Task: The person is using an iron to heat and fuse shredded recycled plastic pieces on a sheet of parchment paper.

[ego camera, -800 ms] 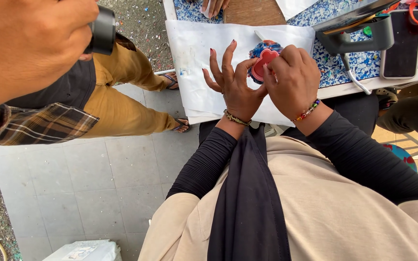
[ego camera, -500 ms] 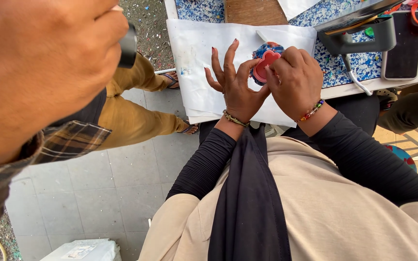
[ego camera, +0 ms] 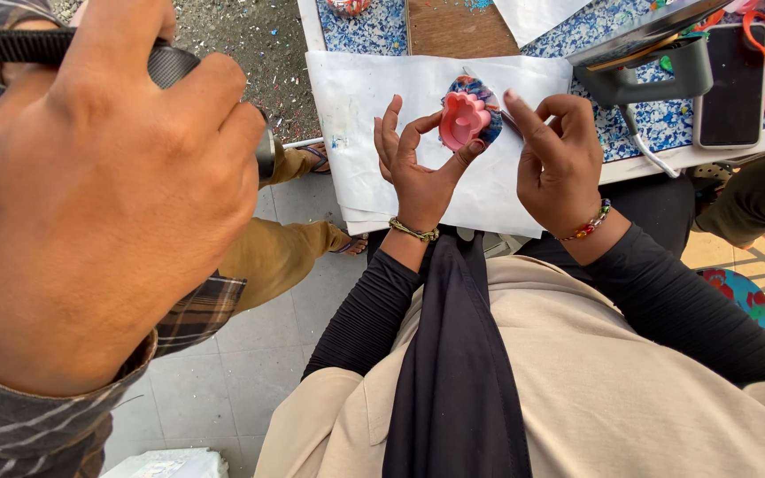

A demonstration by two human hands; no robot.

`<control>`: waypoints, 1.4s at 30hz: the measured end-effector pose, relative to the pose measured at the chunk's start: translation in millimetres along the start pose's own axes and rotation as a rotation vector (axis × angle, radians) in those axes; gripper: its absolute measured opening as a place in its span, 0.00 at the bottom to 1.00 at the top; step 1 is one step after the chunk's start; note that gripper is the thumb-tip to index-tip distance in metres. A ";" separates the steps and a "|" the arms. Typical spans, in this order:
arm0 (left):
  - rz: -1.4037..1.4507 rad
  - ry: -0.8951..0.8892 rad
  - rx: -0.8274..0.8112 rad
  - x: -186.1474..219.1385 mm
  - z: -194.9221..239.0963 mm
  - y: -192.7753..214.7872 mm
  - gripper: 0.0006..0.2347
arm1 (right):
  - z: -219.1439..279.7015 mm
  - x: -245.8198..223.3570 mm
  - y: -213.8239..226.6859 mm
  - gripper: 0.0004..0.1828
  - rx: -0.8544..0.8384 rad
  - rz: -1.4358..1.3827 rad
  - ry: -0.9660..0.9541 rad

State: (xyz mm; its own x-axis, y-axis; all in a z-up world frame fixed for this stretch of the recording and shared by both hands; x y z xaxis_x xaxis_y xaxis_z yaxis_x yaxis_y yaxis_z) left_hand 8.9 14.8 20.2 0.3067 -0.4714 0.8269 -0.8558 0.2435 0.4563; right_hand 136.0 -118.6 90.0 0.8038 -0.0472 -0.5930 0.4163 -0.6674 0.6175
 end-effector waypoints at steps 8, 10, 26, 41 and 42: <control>-0.084 -0.022 0.039 21.6 1.7 -2.8 0.26 | -12.0 -6.3 -0.2 0.12 0.124 -0.113 -0.062; -0.085 -0.042 0.057 27.1 2.7 -5.3 0.26 | -17.8 -7.6 0.4 0.12 0.126 -0.097 -0.086; -0.015 -0.013 0.018 -1.3 19.3 -14.3 0.27 | -29.1 29.4 3.4 0.11 0.147 -0.011 -0.087; 1.760 0.853 -0.756 22.7 2.3 -36.0 0.43 | -45.6 36.8 14.6 0.06 -0.063 -0.091 -0.017; 1.715 0.850 -0.727 25.4 1.4 -36.5 0.42 | -44.1 36.4 14.5 0.07 -0.062 -0.036 -0.004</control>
State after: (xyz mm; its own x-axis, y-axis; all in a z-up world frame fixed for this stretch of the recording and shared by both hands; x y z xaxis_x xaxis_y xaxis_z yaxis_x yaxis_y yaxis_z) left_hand 47.3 -7.2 24.1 -0.2028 0.9389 0.2781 -0.1967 0.2392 -0.9509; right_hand 190.0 -97.2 100.2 0.7861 -0.0266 -0.6175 0.4710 -0.6211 0.6264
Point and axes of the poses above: each hand's wrist, its own z-axis away from the middle knuckle, its own y-axis out of the back of the hand, x = y × z, the point moved 2 cm from there along -z, towards the middle knuckle, and after that the axes turned 6 degrees about -z, right-handed, at the moved point
